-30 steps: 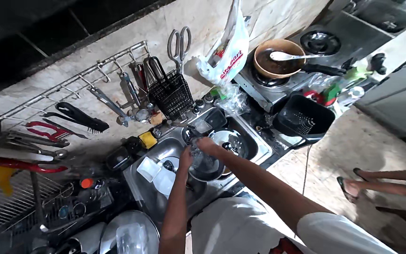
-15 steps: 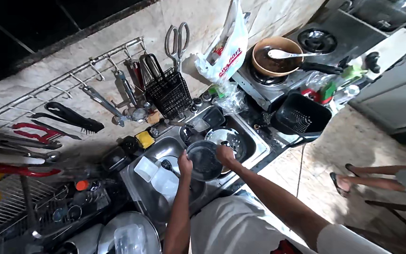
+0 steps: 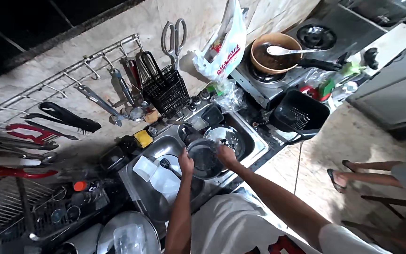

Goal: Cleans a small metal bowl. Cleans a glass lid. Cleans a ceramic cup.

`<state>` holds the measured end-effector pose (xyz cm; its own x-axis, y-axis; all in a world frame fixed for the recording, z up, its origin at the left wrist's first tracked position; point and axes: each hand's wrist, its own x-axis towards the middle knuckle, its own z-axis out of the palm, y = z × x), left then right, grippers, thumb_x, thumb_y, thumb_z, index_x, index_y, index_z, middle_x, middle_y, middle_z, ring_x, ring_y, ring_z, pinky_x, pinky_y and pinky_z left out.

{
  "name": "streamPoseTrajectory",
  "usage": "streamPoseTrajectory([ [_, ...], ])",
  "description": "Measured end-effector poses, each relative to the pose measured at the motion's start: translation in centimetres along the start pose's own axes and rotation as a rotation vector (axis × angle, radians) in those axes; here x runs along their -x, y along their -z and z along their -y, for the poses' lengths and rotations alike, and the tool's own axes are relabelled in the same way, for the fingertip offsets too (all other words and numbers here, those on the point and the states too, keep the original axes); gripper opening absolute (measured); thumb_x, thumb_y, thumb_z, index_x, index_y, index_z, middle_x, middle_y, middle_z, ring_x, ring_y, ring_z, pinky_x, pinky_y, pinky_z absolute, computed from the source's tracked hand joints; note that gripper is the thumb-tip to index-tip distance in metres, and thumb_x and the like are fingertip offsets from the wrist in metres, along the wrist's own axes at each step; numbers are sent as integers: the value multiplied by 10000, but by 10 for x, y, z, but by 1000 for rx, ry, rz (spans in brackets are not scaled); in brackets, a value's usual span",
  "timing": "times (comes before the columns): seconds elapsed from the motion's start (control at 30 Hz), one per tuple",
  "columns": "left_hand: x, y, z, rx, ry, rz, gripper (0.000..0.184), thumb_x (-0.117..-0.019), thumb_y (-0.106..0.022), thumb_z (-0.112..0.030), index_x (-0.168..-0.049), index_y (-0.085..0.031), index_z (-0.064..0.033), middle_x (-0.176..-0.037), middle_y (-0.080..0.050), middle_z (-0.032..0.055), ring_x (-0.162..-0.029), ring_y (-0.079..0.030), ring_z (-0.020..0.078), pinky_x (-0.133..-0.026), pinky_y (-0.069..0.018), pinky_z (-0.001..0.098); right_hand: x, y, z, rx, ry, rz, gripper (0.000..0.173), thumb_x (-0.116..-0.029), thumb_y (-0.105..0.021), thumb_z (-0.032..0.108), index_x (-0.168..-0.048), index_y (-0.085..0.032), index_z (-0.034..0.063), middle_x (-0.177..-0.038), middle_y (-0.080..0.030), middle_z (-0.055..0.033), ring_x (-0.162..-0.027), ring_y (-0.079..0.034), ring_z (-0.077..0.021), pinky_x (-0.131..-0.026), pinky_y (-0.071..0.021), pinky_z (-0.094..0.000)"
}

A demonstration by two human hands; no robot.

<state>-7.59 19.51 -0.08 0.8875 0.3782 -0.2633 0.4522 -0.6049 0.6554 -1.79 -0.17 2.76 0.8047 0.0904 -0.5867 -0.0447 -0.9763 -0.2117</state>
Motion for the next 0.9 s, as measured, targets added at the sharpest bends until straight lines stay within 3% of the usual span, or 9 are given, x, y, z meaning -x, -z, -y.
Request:
streamPoseTrajectory([
  [0.1,3,0,-8,-10,49,37,511,-973,-537,-19,-1482,-504,-9,-1262,-677,221,-1179,-656,357,-1049,-503,509,36,-22,-29,-126,-74,77,488,-1074,-458,297,-1429,-517,-32,-1363,-598,-285,-1223,-624,-445,-1001,-515,-620],
  [0.17,4,1,-9,-14,37,32,480,-1006,-519,-42,-1482,-492,11,-1321,-648,230,-1230,-632,352,-1082,-483,493,46,-19,-37,-232,-36,83,487,-1085,-479,356,-1414,-555,5,-1309,-639,-270,-1204,-642,-427,-1032,-507,-592],
  [0.27,8,-1,-4,8,45,3,454,-1050,-478,-97,-1487,-475,26,-1361,-629,219,-1275,-610,323,-1119,-458,457,54,9,-32,-260,-33,-63,410,-1048,-548,358,-1280,-665,42,-1149,-710,-247,-1093,-684,-437,-964,-525,-633],
  [0.4,13,-4,3,109,64,-63,431,-1106,-409,-226,-1424,-526,40,-1289,-658,236,-1221,-640,335,-1092,-480,471,58,41,10,-226,136,-243,401,-1024,-575,279,-1355,-616,56,-1172,-703,-233,-1089,-685,-431,-944,-536,-624],
  [0.5,15,-9,10,153,49,-103,439,-1110,-403,-252,-1394,-553,48,-1285,-659,246,-1218,-643,343,-1094,-480,480,43,49,54,-388,290,-112,514,-1024,-614,361,-1424,-563,42,-1231,-695,-215,-1154,-675,-360,-1035,-514,-554],
  [0.63,17,-9,10,194,68,-131,389,-1092,-435,-217,-1351,-582,34,-1185,-691,229,-1120,-677,333,-1025,-521,486,4,34,117,-815,286,115,538,-984,-702,323,-1402,-536,27,-1205,-686,-203,-1046,-706,-290,-939,-587,-477],
  [0.73,21,-8,11,194,77,-153,362,-1063,-473,-163,-1345,-592,31,-1204,-692,227,-1135,-676,332,-1035,-518,488,-26,26,167,-1132,204,312,481,-1015,-665,237,-1425,-515,36,-1259,-653,-185,-1018,-686,-256,-879,-586,-406],
  [0.8,22,-7,12,177,88,-150,374,-1045,-491,-140,-1363,-578,36,-1244,-677,232,-1169,-664,329,-1053,-511,477,-51,23,197,-1299,147,363,472,-1016,-655,219,-1429,-521,36,-1322,-627,-181,-1094,-665,-264,-921,-572,-419],
  [0.9,24,-1,9,124,151,-96,430,-1053,-494,-177,-1434,-529,21,-1349,-632,225,-1264,-614,331,-1105,-471,485,-83,18,223,-1474,88,369,646,-976,-725,292,-1481,-447,-1,-1453,-553,-194,-1266,-617,-284,-1044,-550,-412],
])
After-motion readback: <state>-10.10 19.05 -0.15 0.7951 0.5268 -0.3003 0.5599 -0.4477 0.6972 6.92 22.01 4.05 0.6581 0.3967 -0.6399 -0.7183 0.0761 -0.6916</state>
